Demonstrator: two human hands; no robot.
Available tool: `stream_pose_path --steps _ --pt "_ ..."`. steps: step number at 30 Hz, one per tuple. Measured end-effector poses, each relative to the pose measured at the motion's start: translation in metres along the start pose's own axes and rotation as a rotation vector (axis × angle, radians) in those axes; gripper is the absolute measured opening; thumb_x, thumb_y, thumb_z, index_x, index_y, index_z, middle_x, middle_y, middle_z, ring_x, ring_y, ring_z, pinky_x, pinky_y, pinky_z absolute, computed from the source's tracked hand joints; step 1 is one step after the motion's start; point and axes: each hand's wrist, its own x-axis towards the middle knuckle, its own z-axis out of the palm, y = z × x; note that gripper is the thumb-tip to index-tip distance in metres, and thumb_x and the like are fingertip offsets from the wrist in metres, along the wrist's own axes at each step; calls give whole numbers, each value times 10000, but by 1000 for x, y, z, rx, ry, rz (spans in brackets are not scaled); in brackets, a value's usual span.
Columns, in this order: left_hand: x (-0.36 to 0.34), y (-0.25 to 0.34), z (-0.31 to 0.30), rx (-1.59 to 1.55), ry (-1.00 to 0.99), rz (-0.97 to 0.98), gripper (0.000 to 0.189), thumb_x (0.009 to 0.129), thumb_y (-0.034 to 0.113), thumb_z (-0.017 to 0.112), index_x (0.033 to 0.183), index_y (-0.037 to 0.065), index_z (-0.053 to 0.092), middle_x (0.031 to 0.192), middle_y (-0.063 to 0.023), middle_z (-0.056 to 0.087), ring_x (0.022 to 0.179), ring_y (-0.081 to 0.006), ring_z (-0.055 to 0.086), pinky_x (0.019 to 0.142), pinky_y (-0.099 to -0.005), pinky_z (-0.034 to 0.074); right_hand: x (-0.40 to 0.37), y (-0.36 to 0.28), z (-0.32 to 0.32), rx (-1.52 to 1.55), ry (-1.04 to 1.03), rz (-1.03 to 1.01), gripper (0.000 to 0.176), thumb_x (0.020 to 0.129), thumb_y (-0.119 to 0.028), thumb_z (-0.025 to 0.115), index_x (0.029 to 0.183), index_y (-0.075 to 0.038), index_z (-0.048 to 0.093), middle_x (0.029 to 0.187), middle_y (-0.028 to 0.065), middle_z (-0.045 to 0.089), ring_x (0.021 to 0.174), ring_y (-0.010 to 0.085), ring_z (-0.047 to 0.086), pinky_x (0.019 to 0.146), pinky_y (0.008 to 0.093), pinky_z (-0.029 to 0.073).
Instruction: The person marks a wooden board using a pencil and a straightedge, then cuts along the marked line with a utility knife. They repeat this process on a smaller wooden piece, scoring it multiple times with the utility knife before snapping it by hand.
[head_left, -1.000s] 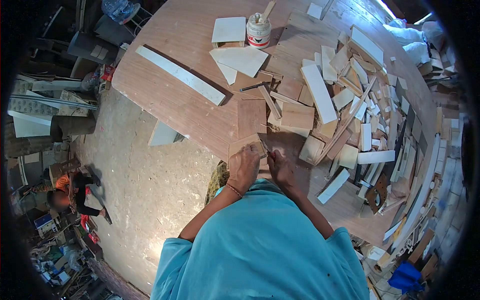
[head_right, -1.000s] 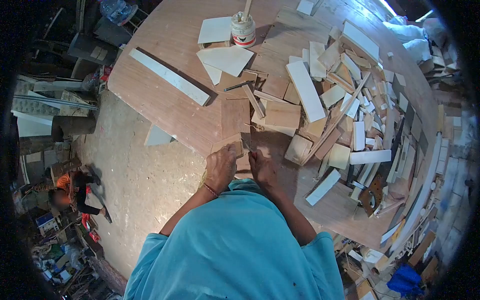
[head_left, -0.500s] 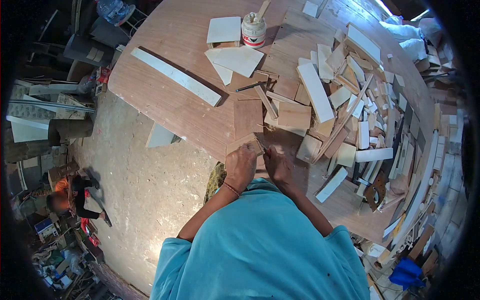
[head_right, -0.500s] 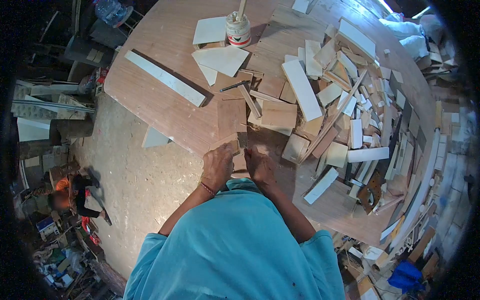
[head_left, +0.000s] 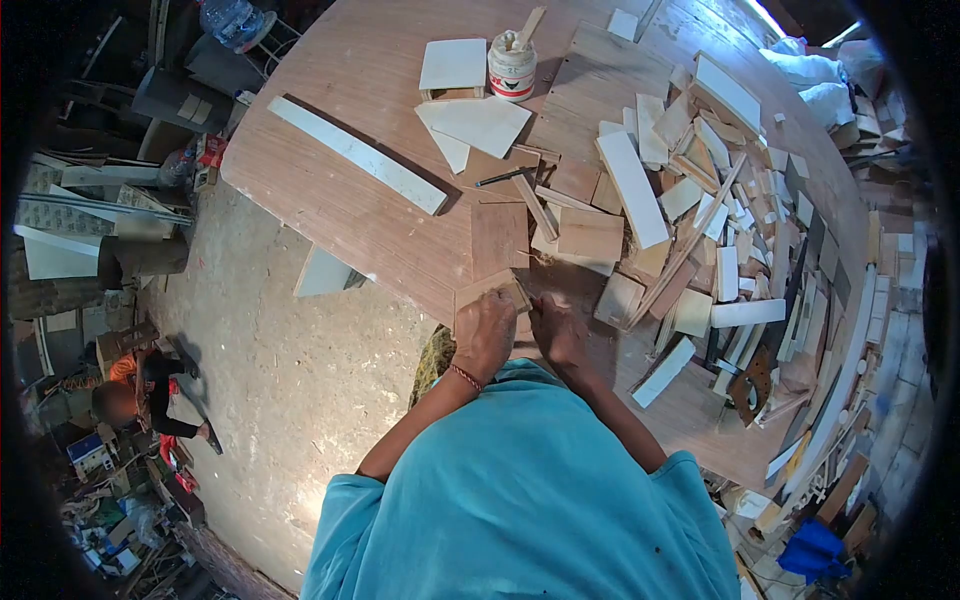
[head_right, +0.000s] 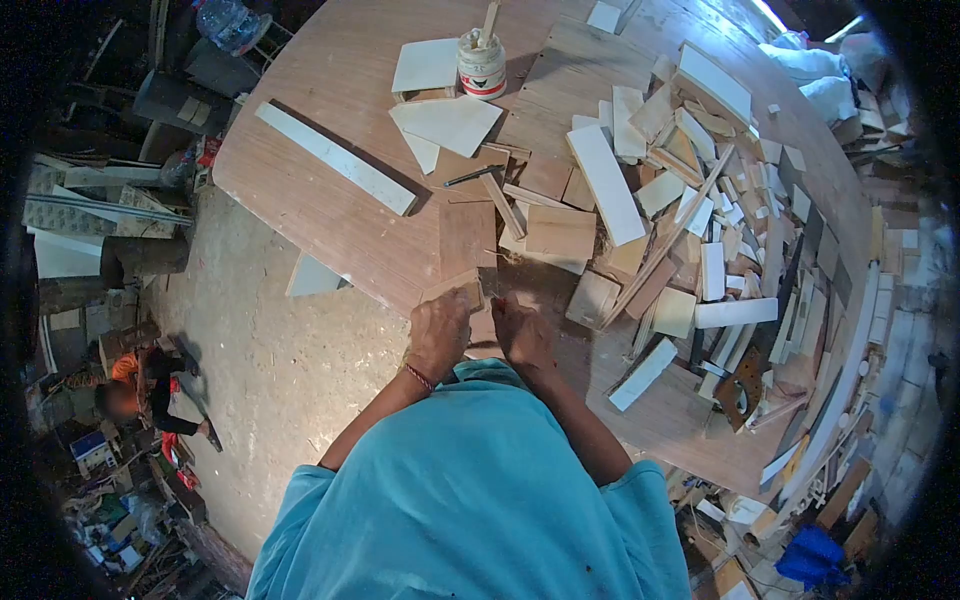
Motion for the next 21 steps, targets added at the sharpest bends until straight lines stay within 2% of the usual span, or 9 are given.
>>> stream_pose_path --steps 4,7,9,12,15,17,19,20,21 --pt "-1 -3 7 19 69 -74 134 704 81 528 797 -12 557 727 -172 577 655 -288 612 519 -365 490 9 1 8 -31 16 -68 279 881 -341 431 904 -76 515 700 192 608 628 366 597 583 459 457" --pt "-1 -5 7 18 -16 -69 123 701 87 530 780 -3 560 719 -166 572 657 -284 606 504 -363 481 5 2 8 -13 -14 14 274 875 -332 451 913 -69 519 697 196 605 612 372 591 587 458 459" --pt "1 -3 4 -25 75 -39 105 700 87 532 749 4 572 708 -162 570 619 -283 600 492 -361 474 -1 10 9 240 51 -134 242 878 -291 458 910 -61 526 708 202 600 637 380 588 580 458 454" --pt "2 2 1 -21 121 -80 80 698 91 536 708 29 585 674 -156 564 607 -283 600 491 -366 473 -4 1 5 143 47 -43 184 861 -228 478 851 -44 478 673 200 564 653 390 563 558 475 408" --pt "-3 -9 12 56 90 -44 67 705 95 532 710 53 584 637 -140 556 586 -277 592 494 -369 467 6 3 11 151 57 -162 185 857 -227 475 852 -42 477 710 207 572 669 390 564 569 476 410" --pt "-6 -13 9 60 117 -104 75 712 92 522 738 67 588 639 -133 568 610 -273 598 515 -371 468 8 -8 0 43 92 -255 173 848 -213 484 893 -47 492 739 210 578 693 393 567 579 475 422" --pt "-15 -16 5 -136 141 -142 100 718 83 508 768 79 594 654 -132 579 616 -275 602 541 -381 470 9 -12 -5 -11 -88 -220 186 854 -215 465 942 -59 516 778 218 591 744 395 575 611 487 431" --pt "-20 -16 2 -163 141 -164 107 718 75 501 767 91 594 660 -131 581 628 -287 603 557 -396 469 10 -22 -6 -13 -91 -276 186 854 -215 465 942 -59 516 778 218 591 744 395 575 611 487 431" --pt "-25 -12 -8 -210 151 -198 293 655 14 517 908 142 588 750 -125 619 684 -304 604 566 -415 471 3 -35 -14 35 -58 -217 199 863 -219 446 953 -60 524 799 222 594 763 392 578 620 487 435"
